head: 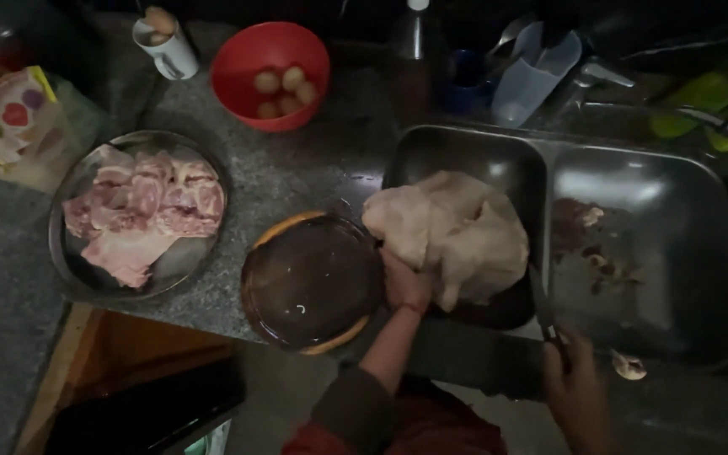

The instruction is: Use a knife to cut and portion raw chicken pieces on a cutting board near a kitchen sink.

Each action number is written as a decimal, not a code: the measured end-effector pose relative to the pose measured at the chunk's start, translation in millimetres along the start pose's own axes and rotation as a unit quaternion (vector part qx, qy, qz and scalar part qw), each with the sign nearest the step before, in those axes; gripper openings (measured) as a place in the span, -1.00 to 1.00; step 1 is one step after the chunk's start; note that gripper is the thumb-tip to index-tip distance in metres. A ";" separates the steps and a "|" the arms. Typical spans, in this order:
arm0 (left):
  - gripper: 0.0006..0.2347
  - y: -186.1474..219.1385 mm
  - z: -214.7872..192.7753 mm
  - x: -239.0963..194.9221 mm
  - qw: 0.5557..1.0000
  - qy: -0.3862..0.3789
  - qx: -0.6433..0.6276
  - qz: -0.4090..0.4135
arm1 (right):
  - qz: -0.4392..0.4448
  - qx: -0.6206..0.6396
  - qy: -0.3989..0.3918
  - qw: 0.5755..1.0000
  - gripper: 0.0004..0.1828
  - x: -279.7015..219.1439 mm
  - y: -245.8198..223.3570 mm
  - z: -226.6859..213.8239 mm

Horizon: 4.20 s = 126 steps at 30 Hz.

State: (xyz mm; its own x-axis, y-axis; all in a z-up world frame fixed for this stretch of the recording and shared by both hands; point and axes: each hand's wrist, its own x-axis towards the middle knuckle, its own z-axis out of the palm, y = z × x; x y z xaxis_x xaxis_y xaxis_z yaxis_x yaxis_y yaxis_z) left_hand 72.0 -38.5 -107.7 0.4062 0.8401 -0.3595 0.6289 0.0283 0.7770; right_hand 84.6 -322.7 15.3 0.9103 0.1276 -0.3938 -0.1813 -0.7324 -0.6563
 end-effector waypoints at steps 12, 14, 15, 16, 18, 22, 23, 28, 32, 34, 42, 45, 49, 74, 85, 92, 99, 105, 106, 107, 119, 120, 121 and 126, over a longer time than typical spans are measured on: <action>-0.52 79.4 -82.2 -33.3 0.961 -0.002 0.034 0.275 | -0.153 0.054 -0.059 0.985 -0.40 62.9 2.2 10.5; -0.47 97.7 -108.5 -32.8 0.954 -0.051 0.112 0.272 | -0.072 0.057 -0.094 0.991 -0.37 64.5 -24.4 7.9; -0.57 91.1 -107.4 -25.9 0.937 -0.024 0.166 0.306 | -0.094 0.050 -0.084 0.991 -0.41 60.7 -40.4 6.0; -0.67 84.5 -106.0 -18.8 0.915 0.003 0.220 0.338 | -0.115 0.043 -0.074 0.990 -0.44 56.7 -56.2 4.2; -0.68 96.8 -134.4 -9.2 0.934 0.008 0.123 0.335 | -0.172 0.020 -0.065 0.983 -0.46 46.1 -75.9 -0.6; -0.76 94.0 -208.0 -6.4 0.875 -0.249 -0.415 0.025 | -0.169 0.046 -0.062 0.983 -0.47 19.8 -108.9 4.3; -0.76 74.7 -211.9 -4.0 0.875 -0.243 -0.418 0.026 | -0.174 0.044 -0.066 0.981 -0.47 23.6 -101.3 9.6; -0.82 -31.5 -214.4 26.7 0.770 -0.236 -0.589 -0.073 | -0.272 0.013 -0.067 0.960 -0.50 30.2 -91.2 37.2; -0.77 -113.6 -218.1 60.5 0.765 -0.211 -0.598 -0.110 | -0.317 0.019 -0.108 0.942 -0.46 23.6 -93.8 63.3; -0.71 -110.1 -234.9 55.1 0.913 -0.141 -0.365 -0.118 | -0.364 0.009 -0.110 0.925 -0.48 13.3 -101.2 73.2; -0.70 -67.6 -281.9 -35.5 0.961 0.167 0.090 0.204 | -0.324 -0.043 -0.150 0.933 -0.55 1.6 -130.3 105.6; -0.72 -86.4 -273.3 -35.1 0.953 0.194 0.041 0.230 | -0.395 -0.015 -0.187 0.899 -0.55 0.7 -127.2 127.7; -0.72 -91.7 -270.0 -7.7 0.941 0.156 0.009 0.300 | -0.433 0.025 -0.241 0.868 -0.55 -12.7 -146.6 159.9; -0.81 -71.9 -263.7 -23.5 0.940 0.227 -0.038 0.253 | -0.377 -0.169 -0.357 0.838 -0.55 -19.7 -241.9 215.5; -0.84 -73.9 -259.7 -23.2 0.945 0.224 -0.039 0.234 | -0.481 -0.057 -0.387 0.785 -0.56 -0.7 -212.2 234.2; -0.84 -72.3 -260.6 -23.5 0.942 0.231 -0.041 0.240 | -0.447 -0.142 -0.389 0.793 -0.50 -4.1 -216.4 235.3; -0.85 -75.0 -264.2 -22.8 0.948 0.206 -0.035 0.241 | -0.506 -0.339 -0.287 0.739 -0.45 -15.7 -209.5 238.8; -0.69 40.5 -343.5 -1.1 0.905 0.232 -0.014 0.355 | -0.580 -0.387 -0.228 0.680 -0.42 -6.4 -195.2 241.9; -0.58 78.9 -365.1 1.2 0.887 0.244 0.007 0.393 | -0.608 -0.380 -0.217 0.662 -0.42 -2.8 -193.0 244.5; -0.58 84.9 -350.3 18.3 0.885 0.247 0.007 0.394 | -0.610 -0.379 -0.215 0.661 -0.42 -1.0 -190.8 246.3; -0.38 86.9 -310.3 61.6 0.857 0.164 0.130 0.470 | -0.627 -0.368 -0.169 0.666 -0.41 2.7 -171.7 256.5; -0.39 66.7 -291.2 65.0 0.864 0.160 0.159 0.449 | -0.648 -0.363 -0.152 0.652 -0.44 5.9 -164.0 255.5; -0.40 48.0 -275.3 70.6 0.868 0.158 0.191 0.430 | -0.671 -0.356 -0.132 0.637 -0.47 9.5 -159.8 257.7; -0.34 32.0 -265.3 76.3 0.893 0.081 0.203 0.394 | -0.707 -0.343 -0.106 0.610 -0.45 20.0 -138.2 260.9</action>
State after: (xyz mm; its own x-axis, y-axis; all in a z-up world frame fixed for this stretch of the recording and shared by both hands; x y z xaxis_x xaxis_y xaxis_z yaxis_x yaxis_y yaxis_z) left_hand -52.7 170.2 26.8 0.7480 0.5803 0.3220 0.3913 -0.7775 0.4923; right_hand 30.7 -44.4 -69.8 -0.1046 0.9858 0.1317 0.9930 0.1108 -0.0412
